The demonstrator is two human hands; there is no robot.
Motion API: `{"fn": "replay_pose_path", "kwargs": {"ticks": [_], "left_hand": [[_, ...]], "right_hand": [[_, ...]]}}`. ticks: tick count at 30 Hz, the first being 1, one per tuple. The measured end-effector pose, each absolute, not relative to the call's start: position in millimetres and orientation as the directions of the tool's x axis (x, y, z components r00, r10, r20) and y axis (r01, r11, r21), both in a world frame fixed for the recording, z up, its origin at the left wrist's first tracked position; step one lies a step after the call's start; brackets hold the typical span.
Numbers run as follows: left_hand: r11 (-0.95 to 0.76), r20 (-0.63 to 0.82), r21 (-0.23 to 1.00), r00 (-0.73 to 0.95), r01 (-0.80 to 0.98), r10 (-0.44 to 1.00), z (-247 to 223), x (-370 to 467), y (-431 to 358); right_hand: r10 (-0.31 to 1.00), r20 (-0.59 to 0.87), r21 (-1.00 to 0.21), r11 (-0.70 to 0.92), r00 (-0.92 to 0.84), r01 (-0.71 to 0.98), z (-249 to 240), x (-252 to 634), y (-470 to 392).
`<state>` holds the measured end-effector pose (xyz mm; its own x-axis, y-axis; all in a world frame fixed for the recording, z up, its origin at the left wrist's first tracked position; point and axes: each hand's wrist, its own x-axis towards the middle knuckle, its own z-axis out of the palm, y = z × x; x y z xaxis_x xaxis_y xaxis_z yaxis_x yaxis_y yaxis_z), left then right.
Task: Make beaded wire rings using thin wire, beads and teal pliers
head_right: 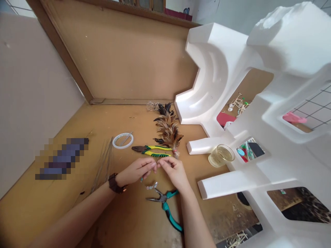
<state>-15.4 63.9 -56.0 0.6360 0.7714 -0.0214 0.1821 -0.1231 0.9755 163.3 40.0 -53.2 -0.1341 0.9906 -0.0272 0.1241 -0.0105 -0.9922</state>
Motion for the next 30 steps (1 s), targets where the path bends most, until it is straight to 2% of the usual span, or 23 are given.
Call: {"fn": "replay_pose_path", "kwargs": {"ticks": [3,7,10,18,25,30], "left_hand": [[-0.086,0.011,0.990,0.541,0.115,0.841,-51.2,-18.8,67.2],[-0.093,0.072,0.995,0.404,0.035,0.912,-46.4,-24.2,70.6],[-0.110,0.093,0.994,0.354,0.029,0.931,-45.6,-27.0,71.7],[-0.149,0.129,0.989,0.429,0.013,0.894,-45.3,-26.4,69.5],[-0.234,0.167,0.970,0.505,0.072,0.847,-40.0,-27.4,69.4],[-0.274,0.165,0.945,0.462,0.179,0.871,-36.1,-29.8,69.5]], "right_hand": [[0.997,-0.055,-0.993,-0.049,-0.054,0.109,-51.9,165.6,40.5],[0.937,-0.188,-0.976,-0.146,-0.294,0.159,-51.2,163.8,36.9],[0.900,-0.252,-0.965,-0.208,-0.356,0.160,-51.1,160.4,33.8],[0.924,-0.250,-0.968,-0.232,-0.289,0.097,-51.2,159.7,35.8],[0.947,-0.148,-0.979,-0.181,-0.284,-0.096,-58.1,157.1,35.9],[0.968,-0.138,-0.990,-0.141,-0.210,0.003,-52.7,153.6,35.9]]}}
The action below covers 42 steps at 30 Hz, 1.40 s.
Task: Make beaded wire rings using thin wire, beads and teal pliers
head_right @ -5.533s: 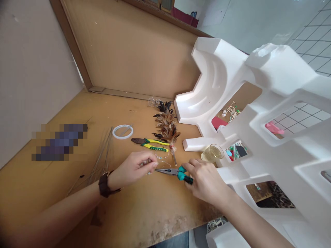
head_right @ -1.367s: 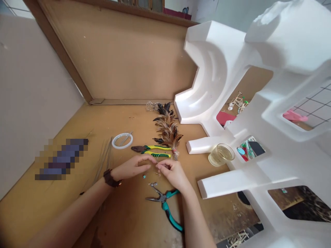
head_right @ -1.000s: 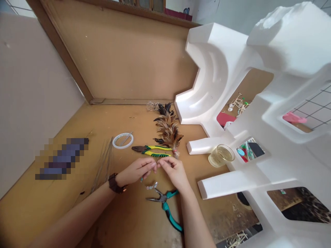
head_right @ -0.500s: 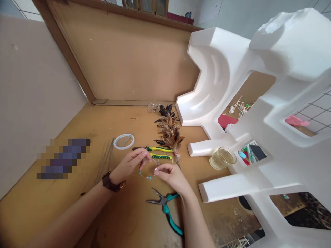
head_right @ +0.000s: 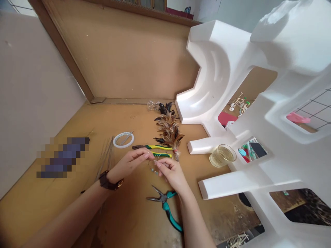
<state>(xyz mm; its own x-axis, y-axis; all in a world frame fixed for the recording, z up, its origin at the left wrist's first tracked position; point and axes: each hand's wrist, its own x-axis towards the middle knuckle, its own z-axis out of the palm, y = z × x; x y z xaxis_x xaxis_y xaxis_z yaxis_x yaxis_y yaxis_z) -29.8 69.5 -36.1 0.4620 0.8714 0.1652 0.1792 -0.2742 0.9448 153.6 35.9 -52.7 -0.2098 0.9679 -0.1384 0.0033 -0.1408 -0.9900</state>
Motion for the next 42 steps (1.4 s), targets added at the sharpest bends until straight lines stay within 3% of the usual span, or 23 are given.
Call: {"fn": "replay_pose_path", "kwargs": {"ticks": [10,17,26,30,33,38,42], "left_hand": [[-0.420,0.286,0.864,0.414,0.279,0.864,-33.7,-25.9,60.0],[-0.699,0.497,0.485,0.492,0.525,0.714,-38.6,-25.4,56.2],[-0.732,0.521,0.255,0.548,0.632,0.654,-36.2,-25.3,54.2],[-0.728,0.524,0.319,0.528,0.607,0.669,-36.1,-24.7,52.7],[-0.677,0.486,0.482,0.472,0.557,0.735,-34.6,-22.2,50.8],[-0.374,0.253,0.879,0.376,0.295,0.892,-29.3,-14.7,49.2],[-0.108,0.072,0.992,0.408,0.065,0.910,-29.5,-15.0,53.0]], "right_hand": [[0.975,-0.139,-0.990,-0.143,-0.172,-0.009,-53.3,155.0,36.3],[0.976,-0.112,-0.992,-0.120,-0.188,-0.031,-50.4,155.7,34.6],[0.979,-0.083,-0.994,-0.094,-0.187,-0.051,-48.2,157.3,33.1],[0.982,-0.092,-0.994,-0.100,-0.166,-0.040,-51.5,156.8,34.7],[0.984,-0.090,-0.995,-0.094,-0.155,-0.020,-52.8,155.9,34.7],[0.982,-0.086,-0.996,-0.085,-0.166,0.014,-52.5,153.0,33.5],[0.977,-0.096,-0.995,-0.097,-0.190,0.003,-51.7,153.1,32.8]]}}
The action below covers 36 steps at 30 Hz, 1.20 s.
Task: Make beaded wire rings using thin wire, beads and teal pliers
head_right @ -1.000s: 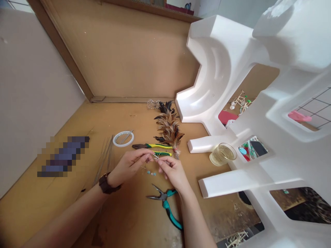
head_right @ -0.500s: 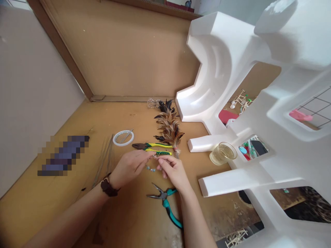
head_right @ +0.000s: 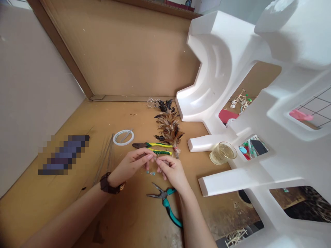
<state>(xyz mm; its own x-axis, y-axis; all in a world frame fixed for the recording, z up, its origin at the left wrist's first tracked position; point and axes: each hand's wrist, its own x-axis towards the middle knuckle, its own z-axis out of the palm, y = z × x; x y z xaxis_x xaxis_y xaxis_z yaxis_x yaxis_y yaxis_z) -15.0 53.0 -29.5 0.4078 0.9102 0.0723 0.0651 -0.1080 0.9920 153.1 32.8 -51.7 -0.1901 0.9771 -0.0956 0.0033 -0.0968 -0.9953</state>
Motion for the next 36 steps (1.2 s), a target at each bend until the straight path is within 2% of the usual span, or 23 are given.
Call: {"fn": "replay_pose_path", "kwargs": {"ticks": [4,9,13,21,28,36], "left_hand": [[0.000,-0.007,1.000,0.462,0.015,0.887,-31.1,-19.4,56.0],[0.017,-0.025,1.000,0.457,0.023,0.889,-26.4,-19.4,53.3],[0.010,-0.017,1.000,0.445,0.017,0.895,-25.4,-18.3,52.6],[-0.014,0.017,1.000,0.375,-0.012,0.927,-34.4,-17.1,57.0],[-0.089,0.078,0.996,0.296,0.025,0.952,-38.0,-12.2,51.1],[-0.224,0.188,0.961,0.212,0.160,0.959,-41.9,-6.6,44.8]], "right_hand": [[0.951,-0.137,-0.982,-0.168,-0.277,-0.091,-50.6,155.6,32.5],[0.918,-0.164,-0.925,-0.271,-0.362,-0.267,-49.3,156.6,32.6],[0.908,-0.168,-0.901,-0.299,-0.383,-0.315,-48.3,156.4,31.7],[0.958,-0.120,-0.968,-0.171,-0.260,-0.185,-51.6,157.6,33.9],[0.966,-0.076,-0.984,-0.112,-0.247,-0.136,-53.5,159.4,34.3],[0.974,-0.065,-0.993,-0.086,-0.217,-0.086,-53.1,158.2,33.5]]}}
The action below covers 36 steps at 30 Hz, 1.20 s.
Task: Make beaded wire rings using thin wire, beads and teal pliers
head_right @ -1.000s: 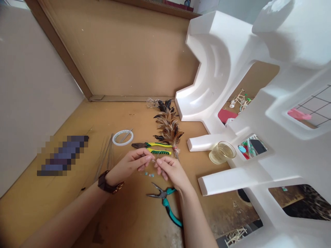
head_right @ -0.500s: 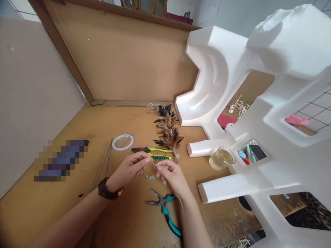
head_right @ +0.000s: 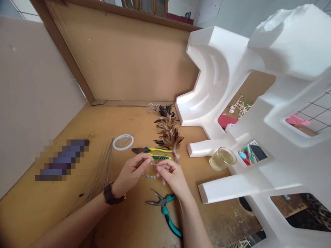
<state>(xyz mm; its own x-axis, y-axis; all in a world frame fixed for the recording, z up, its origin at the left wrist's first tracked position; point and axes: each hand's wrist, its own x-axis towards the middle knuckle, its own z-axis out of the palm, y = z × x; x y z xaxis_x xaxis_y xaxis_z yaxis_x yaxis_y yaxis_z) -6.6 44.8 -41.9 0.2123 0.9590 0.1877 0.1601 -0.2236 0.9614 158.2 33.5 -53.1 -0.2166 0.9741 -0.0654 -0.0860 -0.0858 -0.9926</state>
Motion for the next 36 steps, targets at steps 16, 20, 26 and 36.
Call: {"fn": "replay_pose_path", "kwargs": {"ticks": [16,20,26,36], "left_hand": [[-0.438,0.374,0.829,0.238,0.348,0.896,-37.1,-6.7,41.4],[-0.346,0.273,0.896,0.272,0.278,0.923,-33.2,-8.0,43.2],[-0.037,0.031,0.999,0.334,0.013,0.942,-30.7,-12.7,49.6],[0.137,0.002,0.961,0.504,-0.239,0.864,-28.1,-23.9,57.2]], "right_hand": [[0.972,-0.055,-0.996,-0.068,-0.226,-0.050,-49.0,154.5,30.8],[0.966,-0.041,-0.999,-0.048,-0.255,-0.021,-46.1,155.5,29.1],[0.954,-0.051,-0.998,-0.061,-0.294,-0.024,-45.8,157.3,27.5],[0.952,-0.033,-0.998,-0.049,-0.305,-0.047,-49.2,159.0,30.5]]}}
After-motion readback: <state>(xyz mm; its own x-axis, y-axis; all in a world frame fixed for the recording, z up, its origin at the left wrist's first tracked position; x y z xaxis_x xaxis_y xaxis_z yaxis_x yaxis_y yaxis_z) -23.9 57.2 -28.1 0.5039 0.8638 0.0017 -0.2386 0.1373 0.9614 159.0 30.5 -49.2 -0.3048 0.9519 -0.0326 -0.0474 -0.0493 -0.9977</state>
